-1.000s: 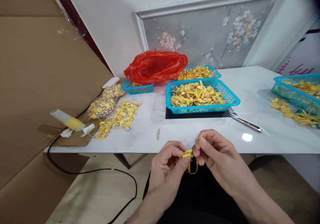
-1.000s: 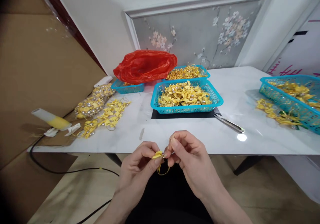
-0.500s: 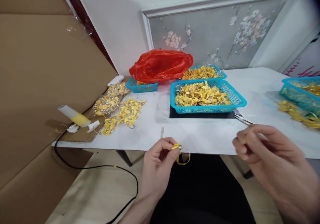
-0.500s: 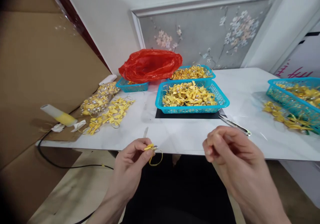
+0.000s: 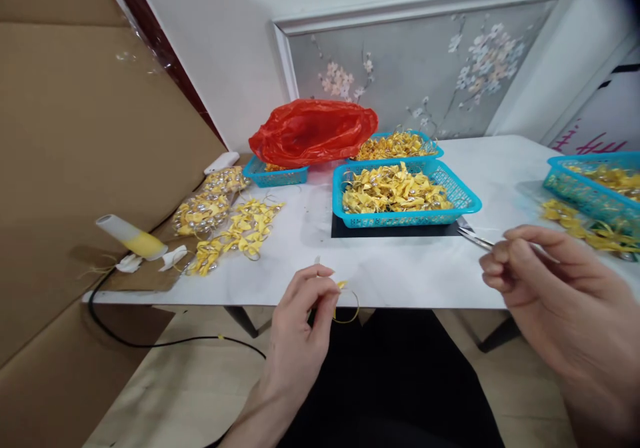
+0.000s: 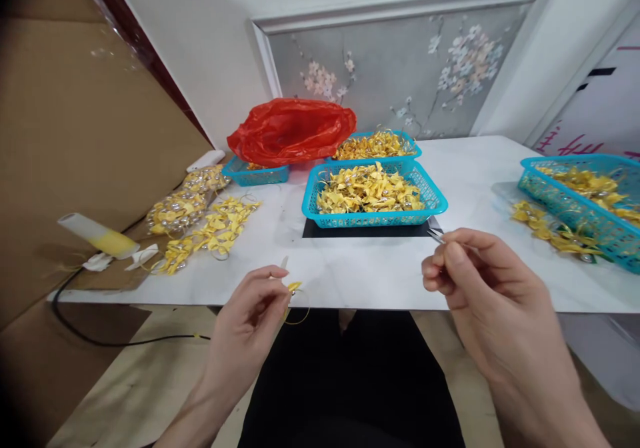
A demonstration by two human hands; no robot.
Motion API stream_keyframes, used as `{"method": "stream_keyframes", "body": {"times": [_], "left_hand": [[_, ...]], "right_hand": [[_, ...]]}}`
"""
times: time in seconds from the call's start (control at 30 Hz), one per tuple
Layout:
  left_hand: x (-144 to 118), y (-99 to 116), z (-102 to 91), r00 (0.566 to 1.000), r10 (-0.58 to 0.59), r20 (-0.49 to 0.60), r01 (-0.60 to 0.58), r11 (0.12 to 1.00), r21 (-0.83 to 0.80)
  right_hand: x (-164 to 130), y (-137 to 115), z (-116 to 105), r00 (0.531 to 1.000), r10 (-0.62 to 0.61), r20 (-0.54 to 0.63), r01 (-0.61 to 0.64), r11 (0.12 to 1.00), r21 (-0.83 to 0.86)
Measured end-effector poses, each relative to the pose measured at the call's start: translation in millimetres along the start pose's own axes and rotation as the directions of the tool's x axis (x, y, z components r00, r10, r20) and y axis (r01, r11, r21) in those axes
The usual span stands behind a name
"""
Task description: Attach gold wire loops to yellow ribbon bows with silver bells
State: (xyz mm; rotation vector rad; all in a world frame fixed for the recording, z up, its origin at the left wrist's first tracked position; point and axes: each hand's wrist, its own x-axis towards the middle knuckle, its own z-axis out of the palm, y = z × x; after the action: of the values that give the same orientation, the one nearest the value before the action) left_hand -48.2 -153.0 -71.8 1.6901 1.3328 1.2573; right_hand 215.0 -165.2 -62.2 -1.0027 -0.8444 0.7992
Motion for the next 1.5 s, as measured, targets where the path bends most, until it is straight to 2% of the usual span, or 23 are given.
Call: {"method": "stream_keyframes", "body": {"times": [0.13, 0.2, 0.27, 0.4, 0.5, 0.63, 0.77, 0.87, 0.97, 1.07, 1.17, 1.2, 1.27, 1.3, 1.37, 1.5], "left_hand": [[10.1, -1.3, 0.1, 0.995, 0.094, 0.036, -0.099, 0.983, 0.157], [14.2, -2.3, 1.5, 0.992, 0.115, 0.058, -0.124, 0.974, 0.192], [16.6, -3.2, 3.1, 0.990, 0.122, 0.075, -0.136, 0.967, 0.217], [16.9, -0.3, 5.3, 0.996, 0.051, 0.066, -0.064, 0.978, 0.201], [15.5, 7.8, 6.8, 0.998, -0.032, 0.045, 0.029, 0.998, 0.057], [13.6, 19.6, 10.0, 0.997, -0.073, 0.040, 0.076, 0.992, -0.096], [10.3, 26.2, 14.0, 0.998, -0.058, 0.036, 0.064, 0.978, -0.200], [6.8, 28.4, 16.5, 0.999, -0.049, 0.018, 0.052, 0.967, -0.251], [4.1, 31.1, 18.2, 1.000, -0.023, 0.011, 0.025, 0.969, -0.245], [2.9, 35.8, 19.6, 0.999, -0.017, 0.042, 0.025, 0.983, -0.183], [1.1, 39.4, 21.3, 0.999, -0.016, 0.037, 0.020, 0.993, -0.114], [0.1, 39.7, 21.8, 1.000, -0.010, 0.025, 0.012, 0.995, -0.097], [-2.6, 38.6, 22.3, 1.000, 0.010, 0.016, -0.009, 0.997, -0.075], [-3.9, 37.4, 22.0, 0.999, 0.026, 0.026, -0.024, 0.997, -0.067], [-5.9, 34.7, 20.6, 0.996, 0.077, 0.045, -0.075, 0.996, -0.043], [-6.2, 31.0, 17.0, 0.968, 0.234, 0.086, -0.240, 0.969, 0.062]], "right_hand": [[16.1, 16.3, -1.4, 0.998, 0.036, 0.059, -0.030, 0.994, -0.108], [22.8, 29.2, -3.0, 0.994, 0.055, 0.090, -0.032, 0.971, -0.238], [28.0, 41.3, -6.1, 0.993, 0.046, 0.109, 0.002, 0.912, -0.410], [40.6, 49.8, -23.7, 0.992, -0.102, 0.070, 0.121, 0.674, -0.729], [56.3, 47.4, -47.9, 0.982, -0.183, 0.050, 0.131, 0.462, -0.877], [74.8, 55.3, -78.2, 0.992, -0.098, 0.078, 0.101, 0.253, -0.962], [81.4, 72.4, -92.6, 0.993, -0.032, 0.111, 0.115, 0.172, -0.978], [80.0, 76.0, -92.7, 0.988, -0.046, 0.149, 0.155, 0.200, -0.967], [69.0, 63.0, -81.3, 0.974, -0.104, 0.202, 0.224, 0.284, -0.932], [41.0, 36.5, -55.6, 0.951, -0.168, 0.260, 0.307, 0.412, -0.858], [0.8, 11.7, -18.3, 0.923, -0.072, 0.378, 0.351, 0.557, -0.752], [-11.6, 6.9, -5.2, 0.902, -0.014, 0.432, 0.331, 0.663, -0.671], [-30.0, 3.5, 18.3, 0.887, 0.103, 0.449, 0.205, 0.785, -0.584], [-35.4, 4.2, 27.6, 0.852, 0.174, 0.493, 0.155, 0.816, -0.556], [-39.3, 7.5, 39.8, 0.827, 0.216, 0.519, 0.111, 0.842, -0.527], [-38.4, 7.9, 45.5, 0.830, 0.136, 0.540, 0.149, 0.880, -0.451]]}}
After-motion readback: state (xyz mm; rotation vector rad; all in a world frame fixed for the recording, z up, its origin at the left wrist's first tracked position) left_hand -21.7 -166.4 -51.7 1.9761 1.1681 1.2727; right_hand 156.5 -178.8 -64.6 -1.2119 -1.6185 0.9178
